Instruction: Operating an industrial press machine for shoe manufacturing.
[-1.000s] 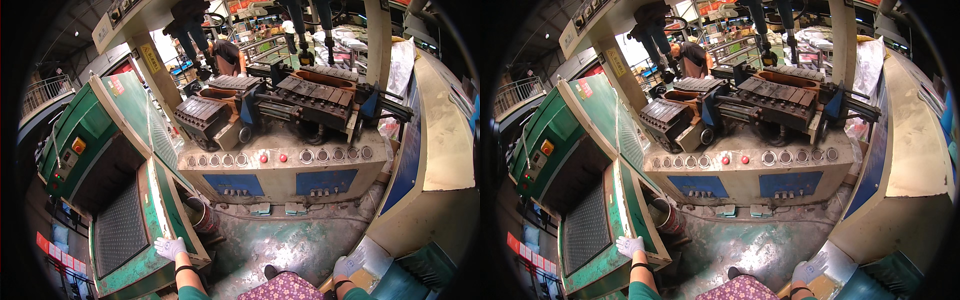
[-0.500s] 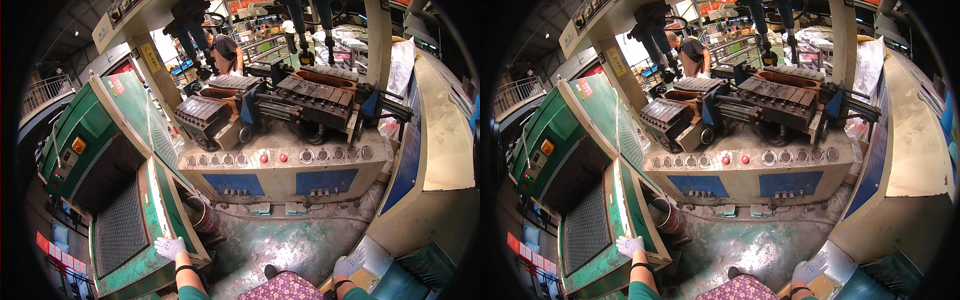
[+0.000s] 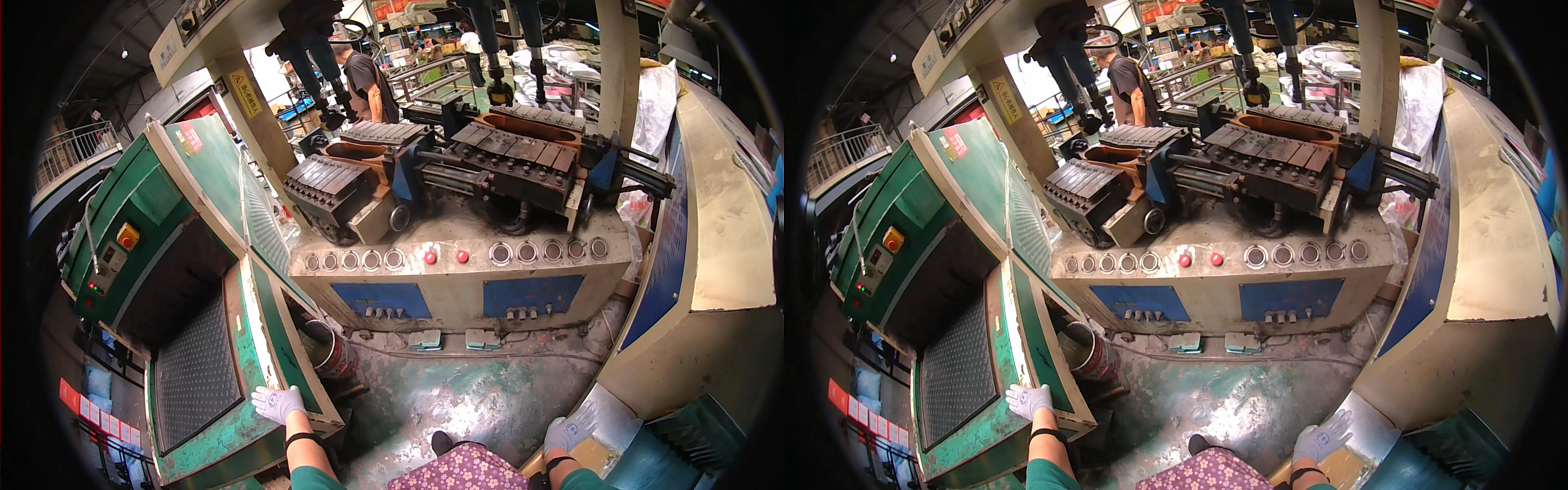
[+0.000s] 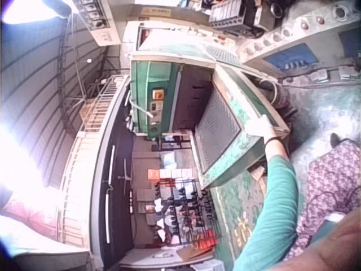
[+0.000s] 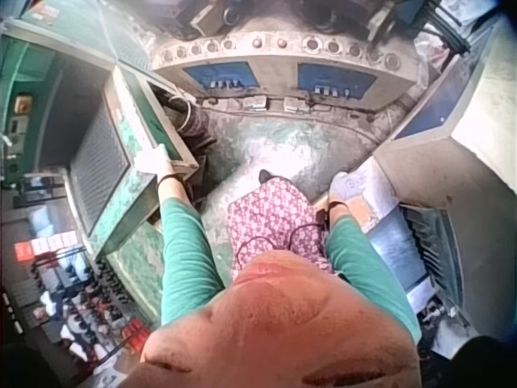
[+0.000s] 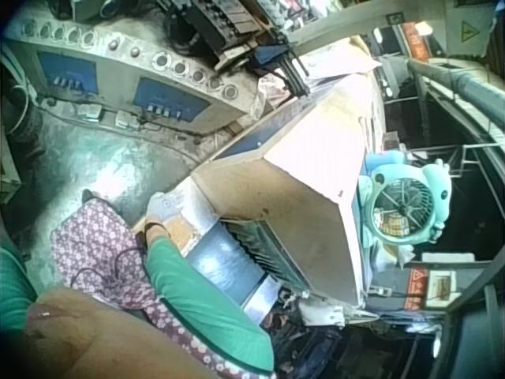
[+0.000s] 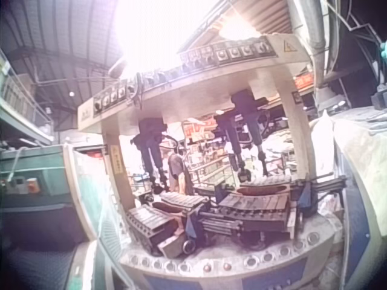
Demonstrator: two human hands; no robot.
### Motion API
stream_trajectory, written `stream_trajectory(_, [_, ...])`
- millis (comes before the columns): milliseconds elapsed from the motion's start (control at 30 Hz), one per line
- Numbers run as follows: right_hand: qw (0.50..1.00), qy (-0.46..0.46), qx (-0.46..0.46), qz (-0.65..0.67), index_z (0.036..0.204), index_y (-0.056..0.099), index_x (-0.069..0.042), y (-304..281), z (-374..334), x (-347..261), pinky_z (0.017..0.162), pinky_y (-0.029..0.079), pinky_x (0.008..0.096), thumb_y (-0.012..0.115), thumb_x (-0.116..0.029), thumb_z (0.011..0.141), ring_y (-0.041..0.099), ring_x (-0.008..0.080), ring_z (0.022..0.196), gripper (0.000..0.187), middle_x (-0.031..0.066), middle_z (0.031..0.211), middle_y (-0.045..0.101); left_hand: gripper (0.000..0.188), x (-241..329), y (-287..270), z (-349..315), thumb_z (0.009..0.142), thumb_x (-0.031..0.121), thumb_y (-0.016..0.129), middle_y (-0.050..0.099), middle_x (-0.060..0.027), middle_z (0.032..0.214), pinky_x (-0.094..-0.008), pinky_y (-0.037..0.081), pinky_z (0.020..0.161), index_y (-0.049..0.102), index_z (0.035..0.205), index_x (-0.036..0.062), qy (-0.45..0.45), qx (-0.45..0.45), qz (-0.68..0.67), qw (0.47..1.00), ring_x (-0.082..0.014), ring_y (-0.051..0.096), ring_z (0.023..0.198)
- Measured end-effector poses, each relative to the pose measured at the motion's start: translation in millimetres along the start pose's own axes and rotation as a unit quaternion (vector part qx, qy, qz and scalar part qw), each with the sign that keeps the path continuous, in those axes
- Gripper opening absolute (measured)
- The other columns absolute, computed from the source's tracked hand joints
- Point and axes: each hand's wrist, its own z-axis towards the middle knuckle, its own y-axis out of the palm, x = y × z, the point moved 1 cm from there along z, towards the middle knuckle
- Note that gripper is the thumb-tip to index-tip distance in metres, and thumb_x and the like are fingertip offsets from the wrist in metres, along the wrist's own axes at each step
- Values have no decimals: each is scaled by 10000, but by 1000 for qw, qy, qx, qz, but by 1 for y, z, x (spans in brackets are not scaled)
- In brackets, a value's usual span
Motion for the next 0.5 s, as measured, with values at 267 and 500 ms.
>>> stream_trajectory(267, [1000,2,-13,3,1647,200,-31,-7,-1,-3,1295,55,515,571,-254,887,110,295,1614,875,150,1731,170,1038,1,-1,1,794,455,779,303,-196,1661,-468,207,1281,284,1595,18,-3,-4,5,1000,-339,257,1561])
stream_trajectory(500, [1000,1,-6,5,1647,196,-30,1,1,0,1295,56,518,574,-250,885,112,295,1613,879,146,1732,170,1051,-1,4,3,788,468,792,305,-195,1660,-468,212,1280,286,1593,20,-2,1,3,1000,-341,261,1558])
